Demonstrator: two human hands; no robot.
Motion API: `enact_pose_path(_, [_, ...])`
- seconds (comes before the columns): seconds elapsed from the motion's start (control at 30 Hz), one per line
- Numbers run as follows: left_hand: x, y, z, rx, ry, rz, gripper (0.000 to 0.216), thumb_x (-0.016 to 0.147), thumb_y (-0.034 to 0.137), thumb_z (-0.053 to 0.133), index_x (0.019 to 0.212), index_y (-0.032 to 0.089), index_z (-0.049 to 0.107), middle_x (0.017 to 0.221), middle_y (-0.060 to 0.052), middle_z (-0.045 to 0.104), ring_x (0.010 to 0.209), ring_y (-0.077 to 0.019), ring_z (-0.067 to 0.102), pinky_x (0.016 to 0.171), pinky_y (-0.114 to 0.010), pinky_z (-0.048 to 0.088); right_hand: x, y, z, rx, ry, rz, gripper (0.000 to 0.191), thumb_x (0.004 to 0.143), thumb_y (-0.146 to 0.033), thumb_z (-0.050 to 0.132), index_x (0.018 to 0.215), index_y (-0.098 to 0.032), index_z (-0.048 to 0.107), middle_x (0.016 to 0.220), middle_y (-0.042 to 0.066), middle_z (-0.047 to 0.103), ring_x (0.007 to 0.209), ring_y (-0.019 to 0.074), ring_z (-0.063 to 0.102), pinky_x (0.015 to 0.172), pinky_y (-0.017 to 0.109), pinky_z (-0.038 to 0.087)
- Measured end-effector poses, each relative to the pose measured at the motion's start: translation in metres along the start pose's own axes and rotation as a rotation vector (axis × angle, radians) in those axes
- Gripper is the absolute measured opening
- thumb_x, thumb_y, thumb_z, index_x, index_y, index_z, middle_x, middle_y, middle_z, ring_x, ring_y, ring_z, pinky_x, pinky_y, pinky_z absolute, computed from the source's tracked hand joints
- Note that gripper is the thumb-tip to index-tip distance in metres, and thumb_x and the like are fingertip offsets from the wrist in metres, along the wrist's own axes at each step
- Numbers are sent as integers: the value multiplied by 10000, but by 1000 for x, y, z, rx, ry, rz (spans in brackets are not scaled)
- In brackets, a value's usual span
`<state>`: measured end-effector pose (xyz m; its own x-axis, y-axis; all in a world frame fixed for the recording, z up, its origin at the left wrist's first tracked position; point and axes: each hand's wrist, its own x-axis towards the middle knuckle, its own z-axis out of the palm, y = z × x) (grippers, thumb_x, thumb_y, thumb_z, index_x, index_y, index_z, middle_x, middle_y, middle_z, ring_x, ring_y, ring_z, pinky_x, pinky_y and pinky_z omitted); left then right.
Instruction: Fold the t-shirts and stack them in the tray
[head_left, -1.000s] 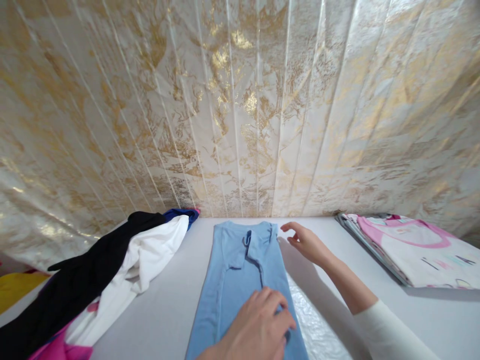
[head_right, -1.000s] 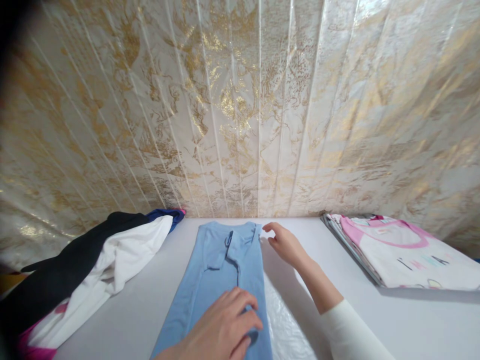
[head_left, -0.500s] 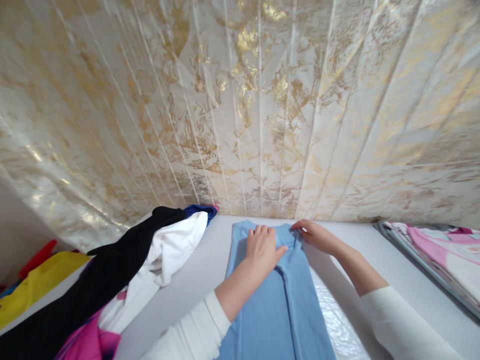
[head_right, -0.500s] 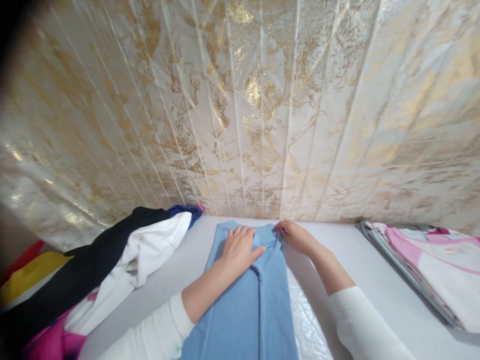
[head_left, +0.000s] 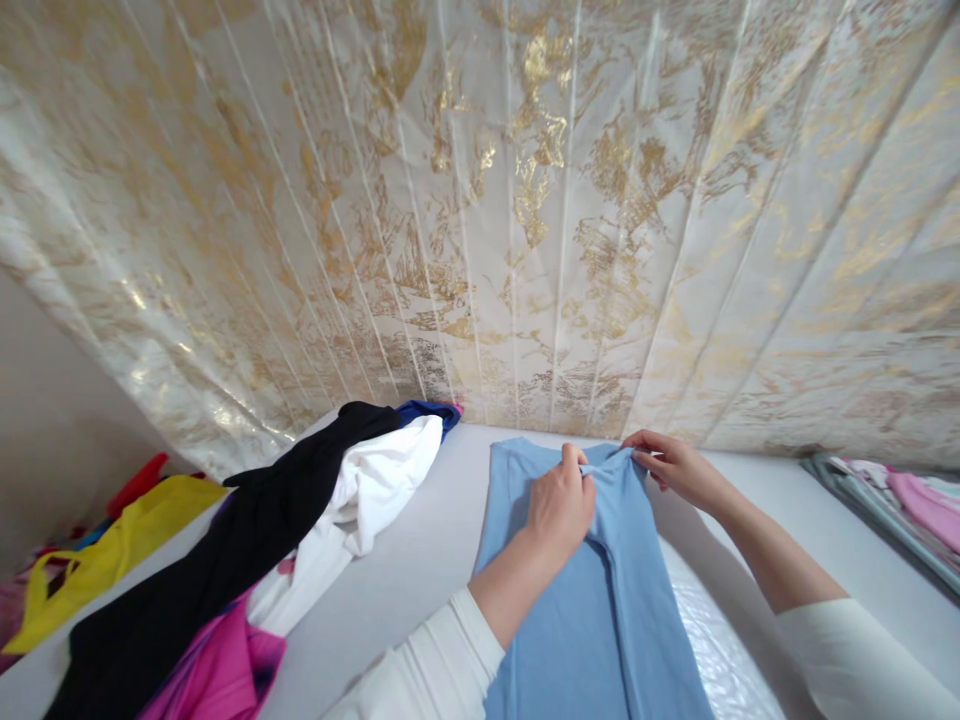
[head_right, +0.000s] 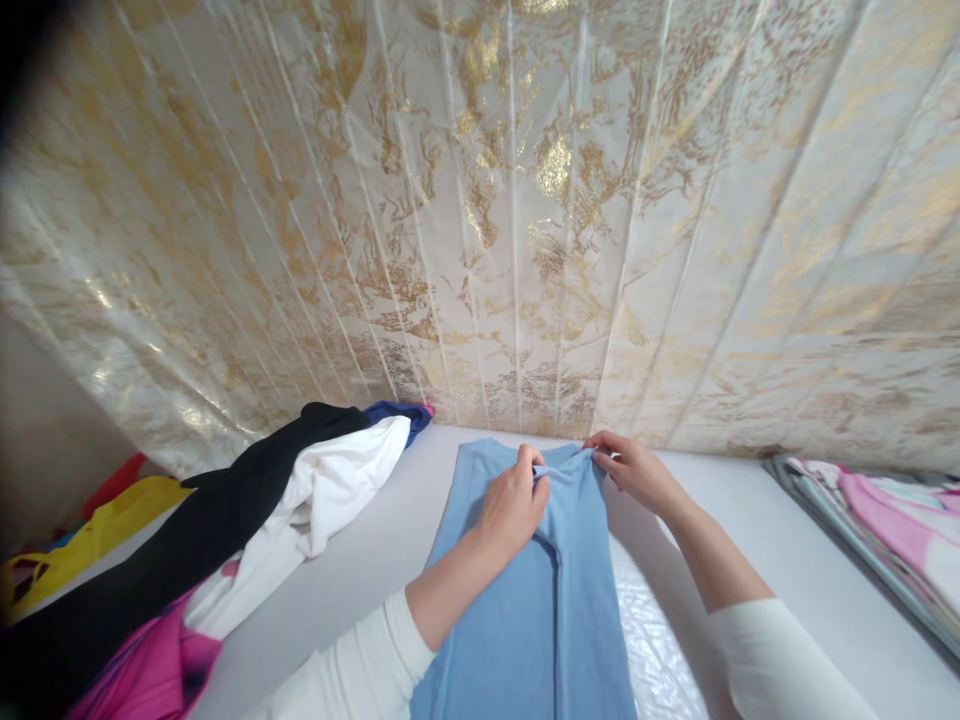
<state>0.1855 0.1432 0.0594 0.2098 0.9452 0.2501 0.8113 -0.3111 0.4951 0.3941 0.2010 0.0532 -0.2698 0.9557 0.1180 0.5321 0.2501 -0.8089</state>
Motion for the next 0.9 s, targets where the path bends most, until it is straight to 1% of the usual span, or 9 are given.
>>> enact_pose_path(0.1, [0, 0, -1, -25, 43, 53, 342, 880, 69, 469, 1175, 229, 408, 1133, -46, 629, 1052, -186, 600, 870, -288, 468, 3, 8, 2, -142, 71, -66, 325, 820, -415, 483, 989, -175, 622, 742, 20, 622, 553, 139, 549, 518, 267, 462])
enact_pose_path(0.13, [-1, 0, -2, -26, 55, 76, 381, 862, 33, 460, 1179, 239, 414, 1172, -37, 603, 1098, -170, 566, 919, -277, 445, 4, 11, 4, -188, 92, -94, 306, 819, -392, 485, 978, -176, 631, 779, 37, 648, 607, 156, 582, 573, 282, 481])
enact_pose_path(0.2, [-2, -1, -3, -15, 63, 116, 428, 830, -16, 447, 1162, 253, 457, 1176, -20, 577, 1126, -160, 518, 970, -275, 410, 6, 14, 9, -257, 129, -131, 250, 812, -337, 488, 931, -182, 642, 824, 56, 677, 704, 185, 619, 674, 308, 491])
enact_pose_path(0.33, [-3, -6, 1, 24, 33, 141, 428, 775, -39, 491, 1086, 246, 563, 1142, -32, 547, 1095, -212, 484, 940, -342, 415, 6, 15, 18, -330, 170, -151, 187, 816, -228, 474, 903, -202, 638, 896, 50, 681, 834, 196, 628, 774, 306, 472])
enact_pose_path(0.47, [-1, -10, 7, 32, 12, 140, 369, 791, -7, 528, 1057, 237, 601, 1138, -39, 539, 1090, -223, 473, 937, -372, 404, 4, 15, 20, -403, 221, -160, 251, 825, -118, 424, 947, -198, 629, 968, 56, 664, 909, 179, 618, 825, 280, 457])
enact_pose_path(0.63, [-1, -5, 7, 25, -12, 159, 307, 816, 35, 547, 1036, 235, 622, 1150, -37, 553, 1098, -220, 478, 939, -371, 394, 4, 15, 22, -485, 251, -166, 327, 782, -13, 397, 918, -191, 635, 941, 56, 650, 931, 177, 589, 863, 282, 437])
enact_pose_path(0.73, [-2, 7, -3, 10, -33, 169, 275, 844, 72, 538, 1057, 227, 619, 1196, -52, 547, 1140, -235, 465, 963, -392, 382, 3, 13, 23, -522, 266, -176, 349, 778, 7, 381, 914, -180, 643, 948, 77, 652, 943, 205, 560, 891, 326, 422])
enact_pose_path(0.8, [-5, 17, -17, -10, -68, 197, 267, 859, 91, 531, 1078, 224, 607, 1209, -55, 550, 1159, -232, 466, 980, -389, 377, 2, 8, 24, -540, 277, -193, 356, 783, 6, 379, 935, -172, 646, 981, 100, 648, 970, 233, 536, 918, 370, 407])
enact_pose_path(0.9, [-18, 33, -43, -50, -183, 290, 231, 860, 95, 538, 1040, 222, 608, 1107, -21, 607, 1078, -190, 539, 944, -313, 410, -4, -4, 29, -551, 287, -235, 371, 771, 6, 401, 990, -174, 639, 1064, 118, 621, 1037, 261, 501, 966, 418, 381])
